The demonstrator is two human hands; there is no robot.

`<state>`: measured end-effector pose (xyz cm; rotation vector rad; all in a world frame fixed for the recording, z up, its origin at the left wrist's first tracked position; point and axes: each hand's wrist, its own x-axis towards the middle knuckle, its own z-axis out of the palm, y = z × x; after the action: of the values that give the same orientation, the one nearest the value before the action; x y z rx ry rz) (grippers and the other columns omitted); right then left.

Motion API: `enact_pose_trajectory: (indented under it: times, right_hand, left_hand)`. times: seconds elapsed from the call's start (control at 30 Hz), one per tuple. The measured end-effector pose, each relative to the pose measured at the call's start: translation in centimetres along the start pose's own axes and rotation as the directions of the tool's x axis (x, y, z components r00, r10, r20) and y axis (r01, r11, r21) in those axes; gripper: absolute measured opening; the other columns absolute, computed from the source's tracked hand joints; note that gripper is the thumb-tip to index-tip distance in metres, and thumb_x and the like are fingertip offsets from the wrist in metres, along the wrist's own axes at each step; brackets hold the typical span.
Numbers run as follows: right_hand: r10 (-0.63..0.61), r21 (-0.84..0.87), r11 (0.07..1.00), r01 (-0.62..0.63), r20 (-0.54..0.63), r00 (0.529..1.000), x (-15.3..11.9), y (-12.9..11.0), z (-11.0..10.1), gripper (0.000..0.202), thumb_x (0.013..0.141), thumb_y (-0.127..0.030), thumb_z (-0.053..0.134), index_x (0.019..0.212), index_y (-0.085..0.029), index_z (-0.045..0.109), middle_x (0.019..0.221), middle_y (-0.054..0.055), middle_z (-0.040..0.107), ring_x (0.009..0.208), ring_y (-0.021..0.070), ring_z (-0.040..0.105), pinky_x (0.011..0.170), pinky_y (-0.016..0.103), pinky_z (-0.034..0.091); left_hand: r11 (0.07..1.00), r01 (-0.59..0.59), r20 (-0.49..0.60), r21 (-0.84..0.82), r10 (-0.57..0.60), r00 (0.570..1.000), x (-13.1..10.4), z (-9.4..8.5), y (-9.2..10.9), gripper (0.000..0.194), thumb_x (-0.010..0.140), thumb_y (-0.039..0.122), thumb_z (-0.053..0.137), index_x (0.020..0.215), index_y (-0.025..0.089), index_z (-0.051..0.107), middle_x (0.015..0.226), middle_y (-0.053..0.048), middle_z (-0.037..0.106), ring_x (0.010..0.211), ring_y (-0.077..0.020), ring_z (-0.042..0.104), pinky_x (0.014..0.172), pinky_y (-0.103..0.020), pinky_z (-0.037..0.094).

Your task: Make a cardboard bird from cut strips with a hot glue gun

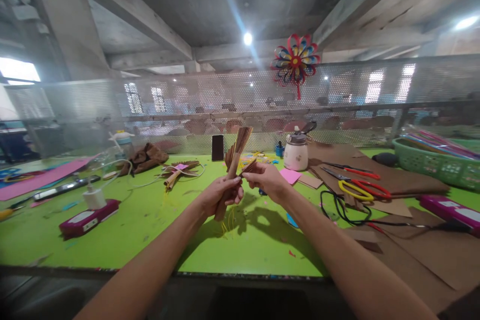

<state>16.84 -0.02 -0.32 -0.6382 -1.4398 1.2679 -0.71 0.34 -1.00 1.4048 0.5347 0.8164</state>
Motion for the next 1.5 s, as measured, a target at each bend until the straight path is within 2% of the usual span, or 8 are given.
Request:
enact_pose_trajectory:
  times: [0.13, 0.33, 0.5, 0.73, 0.93, 1.27, 1.4, 1.5]
  right_hand:
    - [-0.034, 0.02, 0.999, 0.034, 0.025, 0.999, -0.2, -0.5, 0.4, 0.025, 0.061, -0.026, 0.073, 0.084, -0.018, 0.066, 0.076, 0.001, 0.061, 0.06, 0.009, 0.049, 0.057, 0.025, 0.038]
    - [-0.007, 0.016, 1.0, 0.008, -0.047, 0.999, 0.0, 0.1, 0.3, 0.025, 0.063, -0.03, 0.072, 0.083, -0.017, 0.066, 0.074, 0.001, 0.061, 0.056, 0.0084, 0.049, 0.057, 0.025, 0.04]
    - [0.032, 0.01, 0.999, -0.031, -0.102, 0.994, -0.1, 0.2, 0.5, 0.025, 0.063, -0.032, 0.072, 0.081, -0.016, 0.065, 0.07, 0.0, 0.061, 0.053, 0.0072, 0.048, 0.055, 0.024, 0.04]
    - [0.014, 0.034, 0.999, -0.011, -0.085, 0.996, 0.0, 0.6, 0.5, 0.024, 0.067, -0.037, 0.069, 0.078, -0.016, 0.064, 0.062, -0.002, 0.056, 0.052, 0.0076, 0.048, 0.054, 0.024, 0.038]
    - [0.024, 0.028, 0.999, -0.023, -0.04, 0.999, -0.1, 0.5, 0.6, 0.026, 0.072, -0.041, 0.065, 0.071, -0.015, 0.061, 0.061, -0.002, 0.054, 0.053, 0.0079, 0.047, 0.053, 0.023, 0.037]
    - [0.04, 0.055, 0.998, -0.033, -0.126, 0.991, 0.0, -0.2, 0.6, 0.034, 0.068, -0.048, 0.065, 0.067, -0.015, 0.06, 0.062, 0.0, 0.053, 0.054, 0.009, 0.046, 0.051, 0.023, 0.037]
    - [0.026, -0.013, 1.0, -0.027, -0.064, 0.998, -0.4, -0.5, 0.9, 0.032, 0.071, -0.046, 0.063, 0.073, -0.014, 0.064, 0.071, 0.003, 0.059, 0.063, 0.0112, 0.051, 0.055, 0.024, 0.038]
    - [0.0, -0.1, 0.995, 0.001, 0.014, 1.0, -0.7, -0.7, 1.2, 0.028, 0.067, -0.041, 0.068, 0.078, -0.015, 0.065, 0.068, 0.002, 0.06, 0.061, 0.0115, 0.052, 0.058, 0.025, 0.038]
  left_hand:
    - [1.0, -0.006, -0.002, -0.029, 0.005, 1.0, 0.0, -0.1, 0.0, 0.026, 0.076, 0.036, 0.059, 0.08, 0.012, 0.051, 0.065, -0.005, 0.062, 0.05, -0.009, 0.056, 0.037, -0.015, 0.027]
    - [0.999, 0.038, 0.044, -0.025, -0.037, 0.998, 0.0, 0.1, -0.4, 0.027, 0.076, 0.036, 0.059, 0.086, 0.011, 0.051, 0.074, -0.01, 0.066, 0.055, -0.0125, 0.06, 0.039, -0.016, 0.03]
    - [0.997, 0.048, 0.06, -0.056, -0.045, 0.997, 0.1, 0.2, -0.5, 0.026, 0.076, 0.034, 0.059, 0.086, 0.012, 0.05, 0.075, -0.011, 0.066, 0.057, -0.0134, 0.062, 0.041, -0.017, 0.033]
    - [0.997, 0.031, 0.003, -0.07, -0.031, 1.0, 0.0, 0.1, -0.3, 0.029, 0.075, 0.036, 0.06, 0.088, 0.011, 0.052, 0.073, -0.009, 0.066, 0.057, -0.0123, 0.061, 0.042, -0.017, 0.033]
    - [0.998, 0.032, -0.005, -0.059, -0.032, 0.999, -0.1, 0.0, -0.3, 0.028, 0.075, 0.037, 0.06, 0.084, 0.012, 0.052, 0.072, -0.009, 0.066, 0.055, -0.0111, 0.059, 0.041, -0.017, 0.031]
    - [0.998, 0.028, -0.026, -0.059, -0.029, 0.999, -0.1, 0.3, -0.1, 0.029, 0.073, 0.038, 0.063, 0.081, 0.011, 0.053, 0.071, -0.008, 0.066, 0.054, -0.0112, 0.059, 0.042, -0.018, 0.032]
    - [0.999, 0.0, -0.005, -0.052, 0.0, 1.0, -0.2, 0.3, 0.1, 0.029, 0.074, 0.037, 0.062, 0.084, 0.011, 0.055, 0.071, -0.007, 0.065, 0.055, -0.0108, 0.059, 0.042, -0.018, 0.031]
    - [0.999, -0.013, -0.008, -0.042, 0.012, 1.0, -0.2, 0.3, 0.2, 0.031, 0.074, 0.038, 0.062, 0.087, 0.01, 0.056, 0.071, -0.007, 0.065, 0.055, -0.0104, 0.059, 0.041, -0.017, 0.03]
